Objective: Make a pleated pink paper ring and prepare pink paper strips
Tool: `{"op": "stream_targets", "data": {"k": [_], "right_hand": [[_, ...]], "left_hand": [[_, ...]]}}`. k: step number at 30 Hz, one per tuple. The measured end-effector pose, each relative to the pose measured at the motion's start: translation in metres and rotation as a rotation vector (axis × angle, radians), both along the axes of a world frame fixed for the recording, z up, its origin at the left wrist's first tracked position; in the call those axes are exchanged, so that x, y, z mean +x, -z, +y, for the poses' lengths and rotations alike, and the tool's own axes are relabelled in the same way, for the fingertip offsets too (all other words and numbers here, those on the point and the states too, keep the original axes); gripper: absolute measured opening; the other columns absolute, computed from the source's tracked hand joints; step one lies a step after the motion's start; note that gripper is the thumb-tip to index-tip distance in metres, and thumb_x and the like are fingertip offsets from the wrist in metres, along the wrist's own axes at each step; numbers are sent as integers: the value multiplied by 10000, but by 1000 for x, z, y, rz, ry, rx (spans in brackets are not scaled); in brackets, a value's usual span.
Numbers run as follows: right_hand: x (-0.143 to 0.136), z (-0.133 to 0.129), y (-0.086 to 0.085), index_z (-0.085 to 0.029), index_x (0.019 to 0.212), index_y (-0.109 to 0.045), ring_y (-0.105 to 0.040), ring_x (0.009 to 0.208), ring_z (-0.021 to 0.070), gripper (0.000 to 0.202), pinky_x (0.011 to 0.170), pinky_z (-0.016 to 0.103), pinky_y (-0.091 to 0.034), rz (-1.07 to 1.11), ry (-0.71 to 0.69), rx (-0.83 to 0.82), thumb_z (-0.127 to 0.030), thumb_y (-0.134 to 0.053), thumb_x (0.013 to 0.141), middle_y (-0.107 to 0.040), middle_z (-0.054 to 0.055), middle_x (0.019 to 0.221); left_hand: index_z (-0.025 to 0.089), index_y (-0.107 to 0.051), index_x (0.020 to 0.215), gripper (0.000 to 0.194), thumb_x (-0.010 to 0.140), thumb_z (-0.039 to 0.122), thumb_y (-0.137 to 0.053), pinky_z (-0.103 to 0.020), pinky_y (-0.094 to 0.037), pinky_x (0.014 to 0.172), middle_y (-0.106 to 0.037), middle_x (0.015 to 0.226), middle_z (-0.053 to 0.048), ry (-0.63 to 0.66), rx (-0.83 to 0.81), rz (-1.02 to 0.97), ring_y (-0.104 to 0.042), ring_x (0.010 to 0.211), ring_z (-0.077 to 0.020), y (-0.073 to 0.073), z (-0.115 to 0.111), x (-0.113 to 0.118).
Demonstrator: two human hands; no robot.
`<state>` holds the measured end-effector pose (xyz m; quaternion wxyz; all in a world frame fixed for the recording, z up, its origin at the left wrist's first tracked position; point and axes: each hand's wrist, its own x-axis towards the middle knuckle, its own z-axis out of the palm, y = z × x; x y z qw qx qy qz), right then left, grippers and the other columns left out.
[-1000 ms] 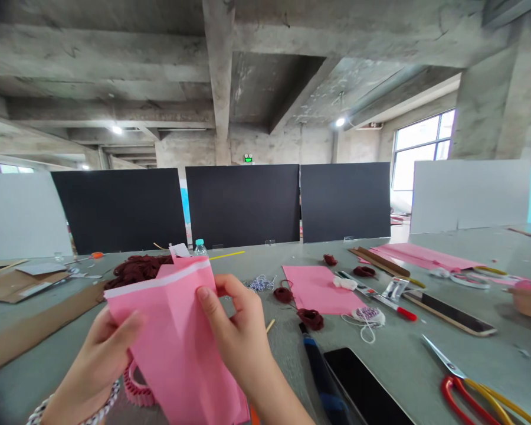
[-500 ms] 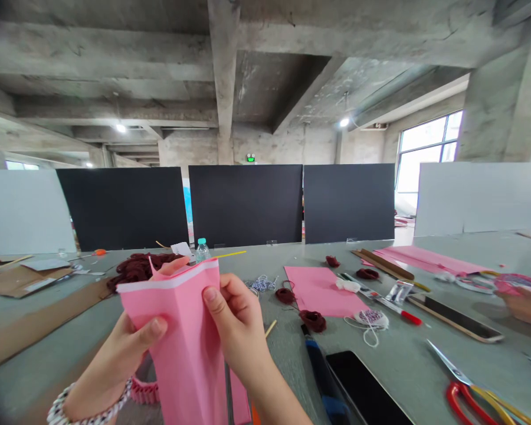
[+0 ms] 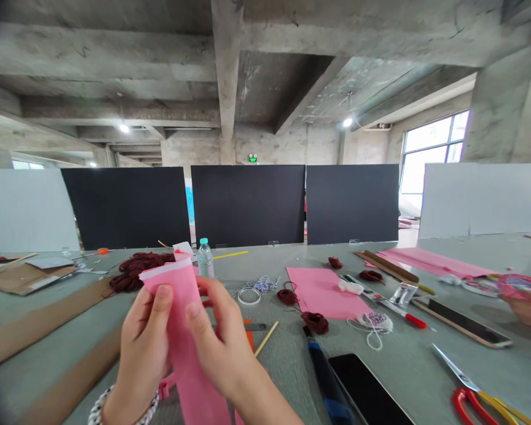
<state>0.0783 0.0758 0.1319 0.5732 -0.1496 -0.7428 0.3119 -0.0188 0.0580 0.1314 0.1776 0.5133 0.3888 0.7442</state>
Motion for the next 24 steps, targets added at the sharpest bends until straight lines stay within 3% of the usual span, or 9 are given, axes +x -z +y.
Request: {"op": "stream_targets", "data": {"k": [3,5,7,9,11,17,21,24], "right_hand": [[-2,-3,0,-216,1023,-485,-516,801,160,245,723,305,-439,-28,-159,-133,-306,-466,796,-551,27,862],[-4,0,1,-209,952,-517,-511,756,147,192,690,286,-438,23,-168,-196,-301,-478,789,-546,15,811],[-6,4,2,-196,872,-533,-500,697,132,159,638,266,-431,87,-199,-260,-317,-492,776,-534,5,751],[-7,9,3,-186,803,-531,-485,640,119,158,587,247,-418,131,-231,-335,-335,-520,754,-513,-7,696],[-8,13,4,-180,790,-526,-471,601,105,172,552,231,-402,155,-229,-394,-346,-537,742,-501,-13,677],[-11,17,10,-177,835,-544,-464,608,106,208,553,229,-398,39,-188,-362,-357,-551,731,-526,-4,719],[-14,22,15,-156,758,-560,-421,520,82,212,469,210,-370,-115,-216,-374,-358,-587,699,-511,-16,640],[-15,25,16,-158,728,-566,-431,509,75,188,446,195,-376,-131,-261,-369,-341,-597,694,-513,-19,628]], "left_hand": [[262,-488,1009,222,791,304,-469,-241,-370,805,-475,1021,-10,-136,101,44,-458,955,-151,-2,6,3],[302,-384,1122,370,773,287,-506,-245,-363,830,-434,1131,-12,-95,153,-32,-440,1016,-151,-3,10,0],[300,-371,1157,413,768,297,-512,-249,-397,800,-466,1154,-25,136,96,-95,-474,1005,-161,-3,13,-6],[234,-494,1083,324,769,309,-508,-262,-424,770,-548,1091,-59,428,-42,-70,-518,964,-188,-3,14,-11],[172,-591,972,257,762,302,-518,-275,-439,753,-612,997,-86,579,-128,-42,-544,930,-212,-2,14,-13],[148,-645,858,263,753,350,-512,-268,-485,614,-675,801,-73,378,-112,-307,-602,803,-218,-2,14,-5],[170,-575,994,290,765,329,-496,-308,-492,640,-672,841,-75,464,-69,-356,-617,756,-213,-11,12,-7],[187,-579,953,244,744,303,-533,-294,-496,610,-671,800,-44,473,-99,-370,-620,668,-180,-14,12,-12]]}}
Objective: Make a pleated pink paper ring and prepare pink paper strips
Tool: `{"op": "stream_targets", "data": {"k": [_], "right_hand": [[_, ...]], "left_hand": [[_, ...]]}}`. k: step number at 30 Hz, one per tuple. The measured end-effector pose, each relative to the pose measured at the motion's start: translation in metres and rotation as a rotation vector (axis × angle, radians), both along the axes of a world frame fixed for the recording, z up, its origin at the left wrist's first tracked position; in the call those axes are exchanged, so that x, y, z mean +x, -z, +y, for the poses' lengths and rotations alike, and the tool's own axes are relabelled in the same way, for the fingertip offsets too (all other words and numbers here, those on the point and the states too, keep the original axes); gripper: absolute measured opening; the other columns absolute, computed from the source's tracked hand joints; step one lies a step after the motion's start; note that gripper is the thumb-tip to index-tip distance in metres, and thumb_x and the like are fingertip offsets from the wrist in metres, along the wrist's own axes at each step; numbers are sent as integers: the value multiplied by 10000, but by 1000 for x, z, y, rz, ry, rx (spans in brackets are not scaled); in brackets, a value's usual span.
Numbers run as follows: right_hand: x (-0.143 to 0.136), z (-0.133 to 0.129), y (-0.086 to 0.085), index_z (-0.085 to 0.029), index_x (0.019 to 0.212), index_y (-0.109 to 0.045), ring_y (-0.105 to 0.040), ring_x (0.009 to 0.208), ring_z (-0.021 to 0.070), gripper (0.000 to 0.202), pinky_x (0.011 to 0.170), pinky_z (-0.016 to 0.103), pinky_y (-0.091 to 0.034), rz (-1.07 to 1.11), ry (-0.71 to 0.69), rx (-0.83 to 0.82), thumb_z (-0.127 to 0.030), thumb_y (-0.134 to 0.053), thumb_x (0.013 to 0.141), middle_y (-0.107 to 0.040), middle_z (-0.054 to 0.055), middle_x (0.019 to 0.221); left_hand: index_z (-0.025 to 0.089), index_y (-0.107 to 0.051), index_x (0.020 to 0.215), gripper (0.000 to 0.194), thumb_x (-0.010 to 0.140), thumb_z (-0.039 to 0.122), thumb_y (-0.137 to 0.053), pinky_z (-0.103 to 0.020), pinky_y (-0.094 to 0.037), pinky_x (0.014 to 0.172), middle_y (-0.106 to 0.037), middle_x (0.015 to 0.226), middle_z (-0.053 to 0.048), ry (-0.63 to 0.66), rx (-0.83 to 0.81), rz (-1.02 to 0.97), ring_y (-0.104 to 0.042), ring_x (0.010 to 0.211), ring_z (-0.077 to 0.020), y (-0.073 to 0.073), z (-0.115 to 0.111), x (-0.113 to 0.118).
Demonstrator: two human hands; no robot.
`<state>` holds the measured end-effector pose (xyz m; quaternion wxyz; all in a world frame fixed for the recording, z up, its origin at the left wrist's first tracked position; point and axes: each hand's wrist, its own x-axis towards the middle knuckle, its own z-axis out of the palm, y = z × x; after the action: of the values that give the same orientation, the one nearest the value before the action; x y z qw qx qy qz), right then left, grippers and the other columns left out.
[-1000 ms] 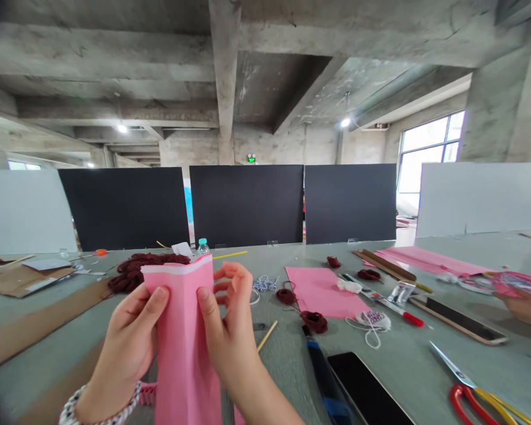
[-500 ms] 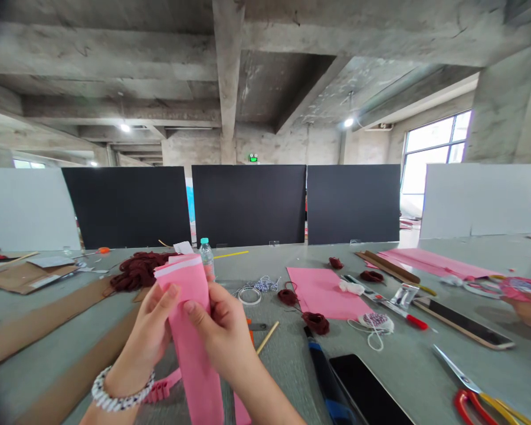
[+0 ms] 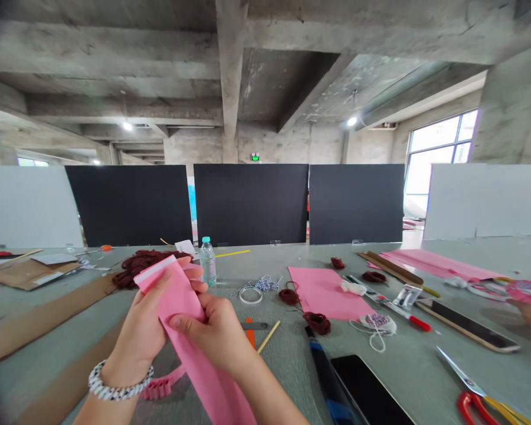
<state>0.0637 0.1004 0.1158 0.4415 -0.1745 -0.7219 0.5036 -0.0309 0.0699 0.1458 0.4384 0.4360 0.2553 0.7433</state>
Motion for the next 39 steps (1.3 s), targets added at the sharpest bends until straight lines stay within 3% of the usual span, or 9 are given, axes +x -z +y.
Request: {"op": "stream_targets", "data": {"k": [7,13,18,21,24,31,33,37,39], "right_hand": [[32,6,-12,-142,744,-573,-559,456,84,183,437,203,-443,-333,-542,-161,-308,-497,761,-607,3,636],[38,15,-6,-161,671,-513,-509,372,58,189,343,150,-380,-423,-352,-137,-262,-419,800,-573,-18,567],[34,9,9,-176,689,-482,-473,387,41,173,303,102,-285,-421,-76,26,-294,-431,804,-538,-28,556],[41,6,19,-163,835,-498,-528,470,69,285,386,143,-379,-378,-311,-93,-435,-500,747,-567,13,674],[45,5,30,-134,935,-484,-530,456,87,480,426,198,-409,-277,-521,-275,-567,-379,756,-582,49,683],[41,2,61,-109,631,-509,-372,426,31,378,386,140,-258,-252,-416,-197,-474,-610,640,-465,-23,517],[39,0,65,-125,596,-482,-346,412,30,341,372,144,-233,-235,-359,-148,-435,-602,669,-440,-40,486],[33,-1,65,-133,612,-493,-394,423,46,324,382,147,-269,-197,-240,-72,-433,-596,676,-450,-42,490],[31,0,64,-134,643,-503,-416,384,57,340,365,154,-288,-237,-213,-99,-464,-573,683,-476,-37,466]], "left_hand": [[199,-565,856,150,754,301,-524,-247,-467,552,-579,660,26,-17,116,-231,-556,569,-107,-5,4,-19],[187,-518,722,63,742,236,-554,-179,-408,482,-464,551,73,72,270,-365,-437,458,-50,-8,12,-57],[172,-454,628,303,761,444,-471,-159,-308,372,-389,530,72,68,303,-377,-329,378,-30,-5,17,-60],[165,-421,591,231,792,254,-492,-144,-238,340,-292,475,89,162,268,-339,-249,343,-22,-4,17,-49],[179,-471,696,120,789,110,-439,-149,-189,317,-208,441,100,301,204,-316,-164,325,-36,0,15,-35],[205,-502,924,201,784,180,-361,-166,-225,283,-214,399,104,570,239,-161,-134,291,-52,11,5,-11],[219,-494,890,166,807,195,-352,-166,-242,285,-275,432,91,468,274,-114,-174,301,-49,10,1,-5],[245,-450,830,60,827,205,-407,-159,-255,322,-336,514,76,72,318,-55,-273,368,-48,8,-6,4],[236,-440,811,48,802,198,-468,-167,-253,355,-351,540,73,15,319,19,-301,399,-44,10,-8,4]]}}
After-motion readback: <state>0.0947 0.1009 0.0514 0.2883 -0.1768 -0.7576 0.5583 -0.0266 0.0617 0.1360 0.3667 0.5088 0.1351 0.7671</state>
